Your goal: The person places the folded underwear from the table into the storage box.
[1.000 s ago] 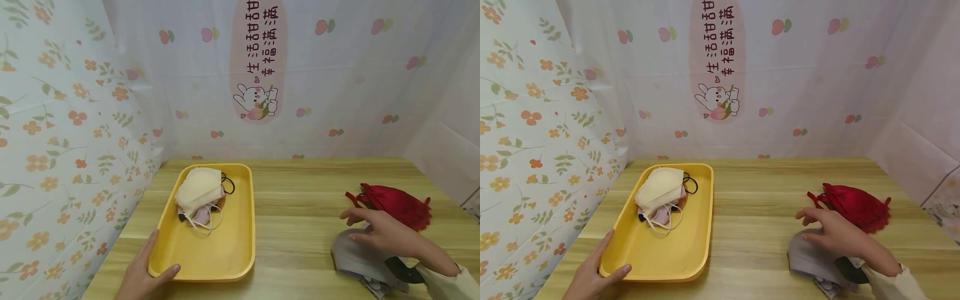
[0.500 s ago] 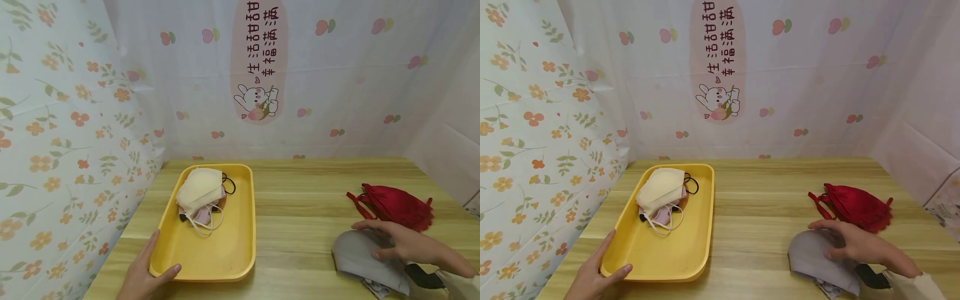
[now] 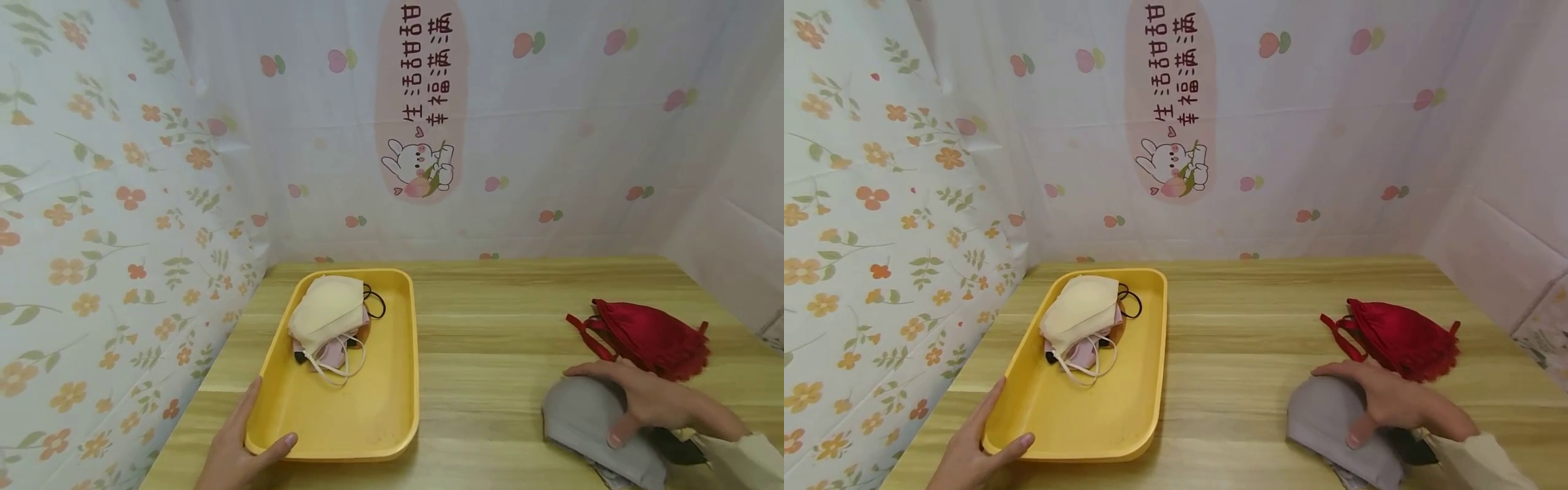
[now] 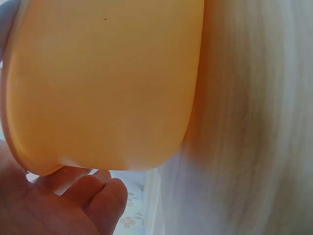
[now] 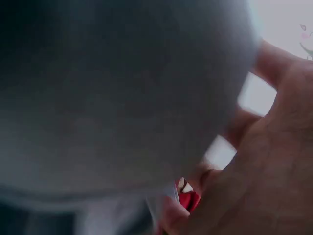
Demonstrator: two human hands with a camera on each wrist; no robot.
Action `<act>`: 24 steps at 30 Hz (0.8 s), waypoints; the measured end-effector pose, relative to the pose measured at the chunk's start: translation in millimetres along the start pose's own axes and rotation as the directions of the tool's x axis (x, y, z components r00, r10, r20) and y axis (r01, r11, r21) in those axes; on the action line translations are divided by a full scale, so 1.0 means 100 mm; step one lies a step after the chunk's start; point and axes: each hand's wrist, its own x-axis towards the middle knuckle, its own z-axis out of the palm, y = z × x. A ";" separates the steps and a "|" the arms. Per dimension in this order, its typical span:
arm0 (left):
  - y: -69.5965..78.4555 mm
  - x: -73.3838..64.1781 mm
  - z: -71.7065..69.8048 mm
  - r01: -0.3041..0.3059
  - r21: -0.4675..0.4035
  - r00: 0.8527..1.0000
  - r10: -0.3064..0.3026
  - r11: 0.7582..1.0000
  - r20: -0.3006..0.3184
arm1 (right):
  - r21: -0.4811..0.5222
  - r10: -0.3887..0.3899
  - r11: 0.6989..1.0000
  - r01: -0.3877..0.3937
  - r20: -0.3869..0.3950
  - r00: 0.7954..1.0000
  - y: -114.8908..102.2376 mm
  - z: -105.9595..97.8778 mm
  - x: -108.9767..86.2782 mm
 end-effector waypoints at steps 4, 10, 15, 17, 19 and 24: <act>0.00 -0.01 0.02 0.006 0.000 1.000 -0.006 1.000 0.002 | 0.027 0.054 0.998 -0.054 0.010 0.998 0.01 0.03 -0.02; 0.01 -0.02 0.00 0.006 0.008 1.000 -0.006 1.000 -0.010 | -0.002 0.120 0.993 -0.121 -0.091 0.989 -0.06 0.01 0.04; 0.01 -0.02 0.00 -0.030 0.009 0.999 0.030 1.000 -0.033 | 0.060 0.077 0.996 -0.067 -0.173 0.982 -0.17 -0.04 0.05; 0.01 -0.03 -0.01 -0.047 0.011 0.998 0.048 0.999 -0.042 | 0.082 0.057 0.996 -0.044 -0.171 0.984 -0.21 -0.06 0.06; 0.02 -0.02 -0.01 -0.046 0.011 0.998 0.046 0.999 -0.037 | 0.108 0.055 0.993 -0.038 -0.165 0.985 -0.24 -0.09 0.06; 0.03 -0.01 0.00 -0.023 -0.001 0.999 0.023 1.000 -0.022 | 0.281 0.092 0.958 -0.047 -0.148 0.985 -0.25 -0.11 0.05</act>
